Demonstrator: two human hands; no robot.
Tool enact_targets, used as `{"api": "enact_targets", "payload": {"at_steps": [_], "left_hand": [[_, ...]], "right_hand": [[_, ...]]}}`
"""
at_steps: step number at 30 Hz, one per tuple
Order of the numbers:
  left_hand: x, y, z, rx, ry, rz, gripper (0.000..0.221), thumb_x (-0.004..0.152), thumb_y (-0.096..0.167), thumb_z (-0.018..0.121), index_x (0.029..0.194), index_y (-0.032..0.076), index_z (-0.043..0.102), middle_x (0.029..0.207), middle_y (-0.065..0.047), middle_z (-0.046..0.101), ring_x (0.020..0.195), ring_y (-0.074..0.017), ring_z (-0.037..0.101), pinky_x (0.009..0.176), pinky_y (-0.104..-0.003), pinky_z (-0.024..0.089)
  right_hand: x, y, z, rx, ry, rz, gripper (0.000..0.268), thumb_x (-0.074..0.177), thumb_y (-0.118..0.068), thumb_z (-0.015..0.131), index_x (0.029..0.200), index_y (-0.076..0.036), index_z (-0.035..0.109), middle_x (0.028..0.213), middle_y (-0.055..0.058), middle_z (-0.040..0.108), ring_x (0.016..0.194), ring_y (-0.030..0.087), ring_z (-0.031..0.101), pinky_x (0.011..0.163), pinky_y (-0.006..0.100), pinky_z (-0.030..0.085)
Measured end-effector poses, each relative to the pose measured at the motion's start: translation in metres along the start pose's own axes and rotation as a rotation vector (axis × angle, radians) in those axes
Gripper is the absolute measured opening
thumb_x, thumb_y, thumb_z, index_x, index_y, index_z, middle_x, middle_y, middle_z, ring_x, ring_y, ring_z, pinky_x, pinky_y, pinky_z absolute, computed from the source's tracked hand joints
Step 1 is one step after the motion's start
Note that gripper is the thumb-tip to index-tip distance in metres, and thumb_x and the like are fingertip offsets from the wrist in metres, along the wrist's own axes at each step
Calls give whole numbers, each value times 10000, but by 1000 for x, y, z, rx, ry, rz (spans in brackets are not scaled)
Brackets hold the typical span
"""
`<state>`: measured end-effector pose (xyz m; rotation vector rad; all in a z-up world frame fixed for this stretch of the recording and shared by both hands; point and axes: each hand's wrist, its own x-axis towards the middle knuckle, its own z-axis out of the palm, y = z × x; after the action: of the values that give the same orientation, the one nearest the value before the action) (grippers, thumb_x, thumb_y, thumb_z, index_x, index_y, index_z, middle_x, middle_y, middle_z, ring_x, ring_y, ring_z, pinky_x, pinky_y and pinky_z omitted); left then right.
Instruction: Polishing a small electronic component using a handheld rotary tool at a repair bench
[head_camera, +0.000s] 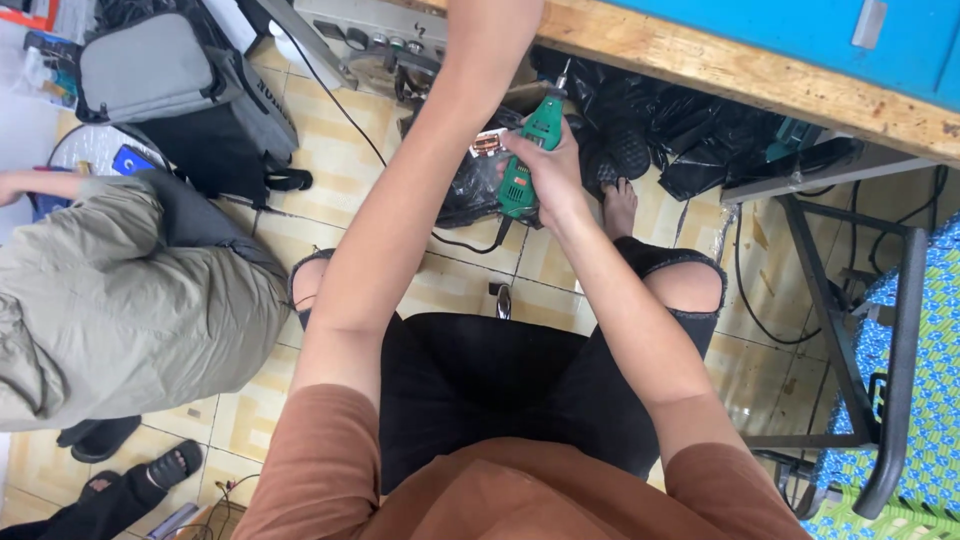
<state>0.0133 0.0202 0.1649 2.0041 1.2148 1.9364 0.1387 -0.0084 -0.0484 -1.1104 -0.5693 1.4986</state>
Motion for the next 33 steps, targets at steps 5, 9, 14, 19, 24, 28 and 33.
{"api": "enact_targets", "payload": {"at_steps": [5, 9, 14, 19, 24, 28, 33], "left_hand": [[-17, -4, -16, 36, -10, 54, 96, 1032, 15, 820, 1097, 63, 769, 1067, -57, 760, 991, -222, 723, 865, -342, 579], [-110, -72, -30, -88, 26, -338, 143, 1026, 20, 821, 1155, 76, 795, 1091, -70, 745, 1031, -176, 708, 930, -282, 598], [-159, -128, -14, -507, -125, -810, 406, 1014, 29, 850, 1391, 89, 709, 1094, -171, 853, 882, -163, 801, 848, -310, 752], [-132, -109, -18, -593, -269, -753, 333, 1098, 27, 756, 1416, 120, 721, 1107, -97, 744, 920, -131, 729, 910, -269, 713], [-141, -115, -24, -694, -276, -1102, 317, 1081, 235, 754, 1389, 160, 761, 1181, -110, 807, 931, -140, 796, 912, -259, 661], [-145, -112, -26, -480, -262, -971, 341, 1080, 154, 777, 1416, 196, 734, 1112, -42, 802, 908, -103, 735, 878, -242, 648], [-123, -89, -27, -151, -424, -335, 180, 1070, 76, 819, 1243, 118, 796, 1146, -60, 797, 1032, -173, 732, 883, -299, 599]], "right_hand": [[-5, -22, 5, 73, 113, 37, 417, 837, 11, 910, 1064, -96, 577, 738, 108, 651, 474, 240, 656, 432, 390, 581], [-13, -34, 2, 30, 135, 11, 392, 903, -24, 880, 1128, -85, 565, 886, 145, 715, 553, 228, 712, 481, 346, 613], [-13, -42, 2, -22, 142, -120, 327, 956, -17, 839, 1101, -105, 559, 871, 140, 665, 562, 256, 715, 450, 336, 561], [-16, -47, 8, -76, 116, -148, 336, 966, -33, 842, 1112, -107, 550, 830, 126, 660, 592, 240, 720, 535, 357, 625], [-19, -45, 12, -114, 89, -110, 356, 954, -27, 854, 1141, -95, 559, 827, 128, 695, 605, 241, 724, 581, 378, 658], [-22, -45, 15, -89, 127, -81, 362, 944, -51, 868, 1135, -92, 563, 809, 114, 659, 599, 230, 721, 580, 386, 676], [-19, -40, 9, -94, 136, -77, 364, 948, -46, 860, 1160, -92, 568, 830, 131, 712, 592, 227, 728, 582, 375, 677]]}}
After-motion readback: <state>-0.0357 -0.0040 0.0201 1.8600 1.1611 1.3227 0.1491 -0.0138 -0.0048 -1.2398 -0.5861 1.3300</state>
